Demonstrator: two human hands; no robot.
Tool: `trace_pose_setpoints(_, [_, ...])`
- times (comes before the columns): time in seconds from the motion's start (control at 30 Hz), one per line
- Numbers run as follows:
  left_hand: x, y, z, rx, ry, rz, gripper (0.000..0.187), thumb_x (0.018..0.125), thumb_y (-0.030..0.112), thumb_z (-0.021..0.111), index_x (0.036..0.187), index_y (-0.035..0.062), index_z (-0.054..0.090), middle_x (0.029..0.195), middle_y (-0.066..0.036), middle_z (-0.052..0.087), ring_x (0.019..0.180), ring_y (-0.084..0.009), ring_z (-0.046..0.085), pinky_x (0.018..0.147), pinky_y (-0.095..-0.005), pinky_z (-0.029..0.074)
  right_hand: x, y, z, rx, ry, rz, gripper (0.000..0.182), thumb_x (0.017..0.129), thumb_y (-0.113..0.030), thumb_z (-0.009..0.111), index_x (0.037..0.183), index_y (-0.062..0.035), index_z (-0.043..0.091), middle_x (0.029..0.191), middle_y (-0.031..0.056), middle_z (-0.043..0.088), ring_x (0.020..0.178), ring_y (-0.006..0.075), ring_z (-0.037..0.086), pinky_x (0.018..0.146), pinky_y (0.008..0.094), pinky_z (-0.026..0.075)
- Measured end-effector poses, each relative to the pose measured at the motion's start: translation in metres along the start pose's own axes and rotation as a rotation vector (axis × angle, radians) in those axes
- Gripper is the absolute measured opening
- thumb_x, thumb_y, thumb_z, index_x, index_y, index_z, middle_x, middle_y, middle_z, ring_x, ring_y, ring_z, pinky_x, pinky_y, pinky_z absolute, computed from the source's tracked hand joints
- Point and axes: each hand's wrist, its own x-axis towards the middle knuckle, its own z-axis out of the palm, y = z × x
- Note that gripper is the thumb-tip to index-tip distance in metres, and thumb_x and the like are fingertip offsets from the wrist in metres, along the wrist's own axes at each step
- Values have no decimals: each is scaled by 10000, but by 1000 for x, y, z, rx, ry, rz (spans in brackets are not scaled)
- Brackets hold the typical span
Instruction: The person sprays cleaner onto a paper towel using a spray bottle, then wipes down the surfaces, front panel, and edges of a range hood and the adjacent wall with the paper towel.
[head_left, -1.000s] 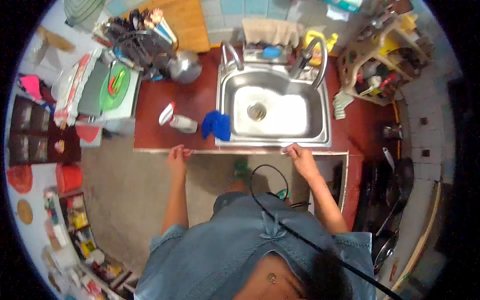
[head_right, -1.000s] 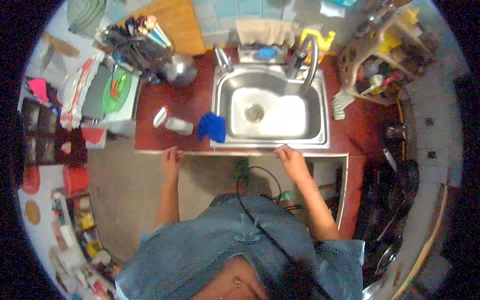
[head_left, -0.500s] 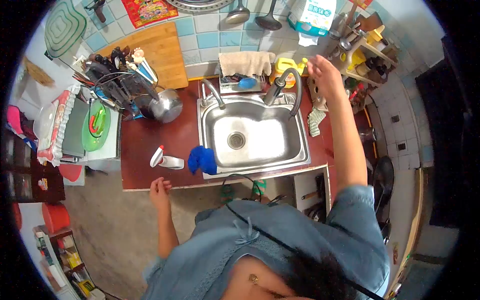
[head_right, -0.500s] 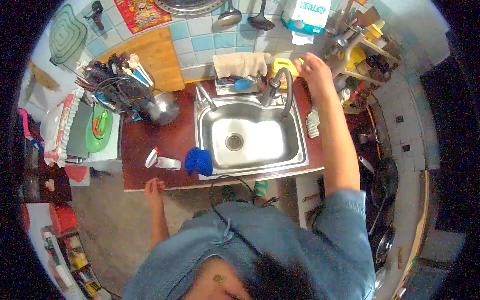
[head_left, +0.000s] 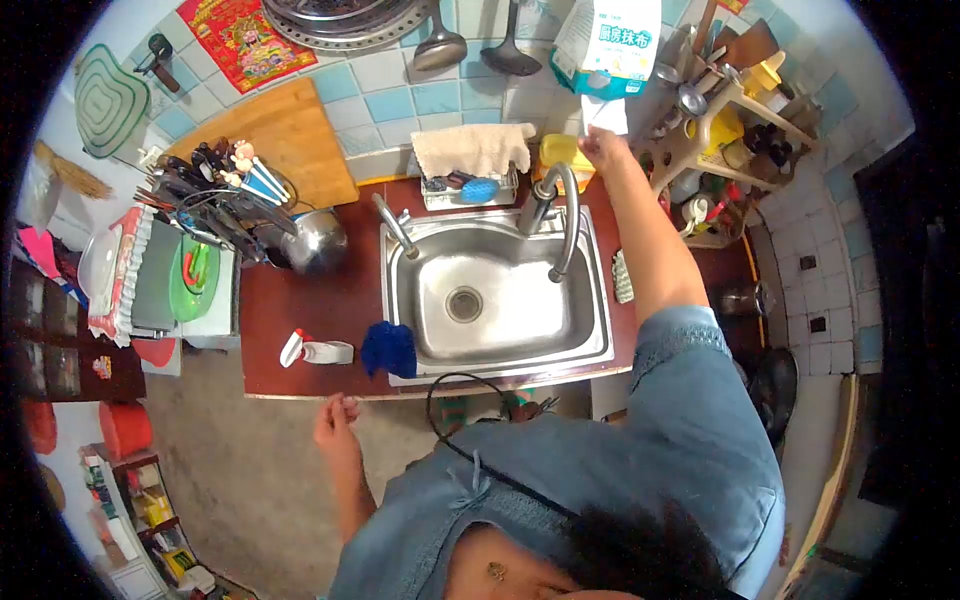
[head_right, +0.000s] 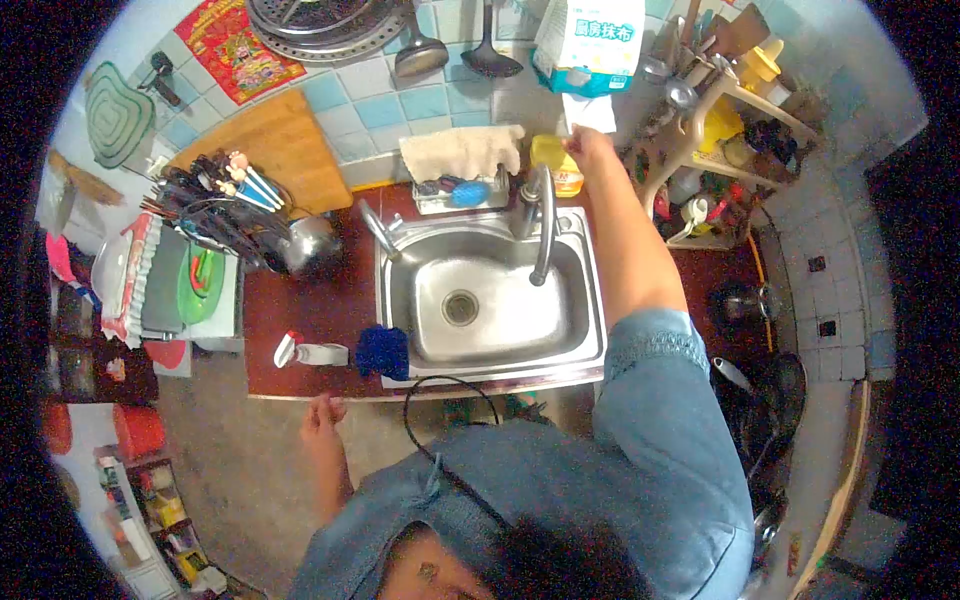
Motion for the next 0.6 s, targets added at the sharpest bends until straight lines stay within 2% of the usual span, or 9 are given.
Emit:
trace_pose_setpoints(0.07, [-2, 28, 29, -27, -172, 93, 201, 968, 140, 487, 1054, -3, 600, 861, -94, 661, 711, -137, 610, 689, -273, 506, -12, 12, -20, -77, 25, 14, 102, 846, -70, 650, 847, -20, 561, 700, 73, 525, 591, 206, 530, 538, 376, 540])
trace_pose_setpoints(0.17, [1, 51, 69, 4, -248, 130, 197, 966, 133, 492, 1047, -1, 611, 869, -91, 668, 728, -130, 618, 695, -271, 506, -17, 22, -52, -363, 65, 23, 149, 837, -86, 656, 886, 6, 549, 700, 77, 543, 526, 193, 519, 498, 327, 491])
trace_pose_setpoints(0.23, [3, 59, 94, -11, -358, 193, 185, 957, 106, 496, 1030, -11, 620, 856, -87, 675, 729, -119, 621, 696, -259, 498, 1, 43, -87, -618, 94, -111, 143, 818, -79, 664, 889, -5, 565, 698, 74, 563, 492, 175, 509, 474, 317, 468])
trace_pose_setpoints(0.33, [3, 68, 115, 6, -473, 329, 179, 946, 79, 497, 1024, -19, 625, 830, -77, 677, 719, -107, 618, 694, -249, 490, -59, 24, -102, -841, 111, -186, 166, 811, -107, 674, 914, -23, 575, 749, 74, 605, 492, 163, 510, 455, 297, 436])
trace_pose_setpoints(0.37, [3, 70, 116, 13, -479, 310, 179, 946, 79, 497, 1024, -19, 625, 830, -77, 677, 719, -107, 618, 694, -249, 490, -91, 19, -103, -504, 54, -184, 166, 839, -170, 660, 911, -35, 596, 809, 60, 634, 553, 156, 552, 474, 275, 431])
trace_pose_setpoints(0.43, [3, 75, 115, 34, -487, 368, 180, 938, 68, 499, 1031, -25, 622, 823, -69, 675, 721, -99, 616, 693, -241, 485, -100, 21, -125, -322, -12, -397, 234, 858, -219, 648, 978, -20, 620, 869, 46, 647, 678, 146, 599, 561, 276, 461])
trace_pose_setpoints(0.47, [6, 74, 112, 67, -526, 355, 207, 977, 115, 480, 1068, -21, 606, 894, -81, 668, 767, -113, 622, 729, -253, 505, -123, 13, -128, -360, -5, -355, 265, 867, -231, 641, 1016, -12, 624, 903, 45, 650, 733, 141, 606, 619, 275, 470])
trace_pose_setpoints(0.53, [9, 69, 112, 28, -526, 312, 198, 964, 101, 484, 1048, -22, 615, 856, -76, 671, 750, -108, 621, 713, -247, 496, -166, -4, -136, -458, -8, -309, 358, 879, -271, 629, 1095, 15, 617, 986, 51, 650, 818, 134, 610, 728, 267, 468])
trace_pose_setpoints(0.6, [12, 66, 110, -17, -533, 267, 200, 957, 105, 490, 1034, -23, 623, 838, -83, 681, 731, -106, 622, 708, -251, 494, -214, -8, -132, -535, 29, -363, 405, 857, -323, 656, 1057, 28, 636, 964, 56, 647, 808, 129, 589, 715, 250, 440])
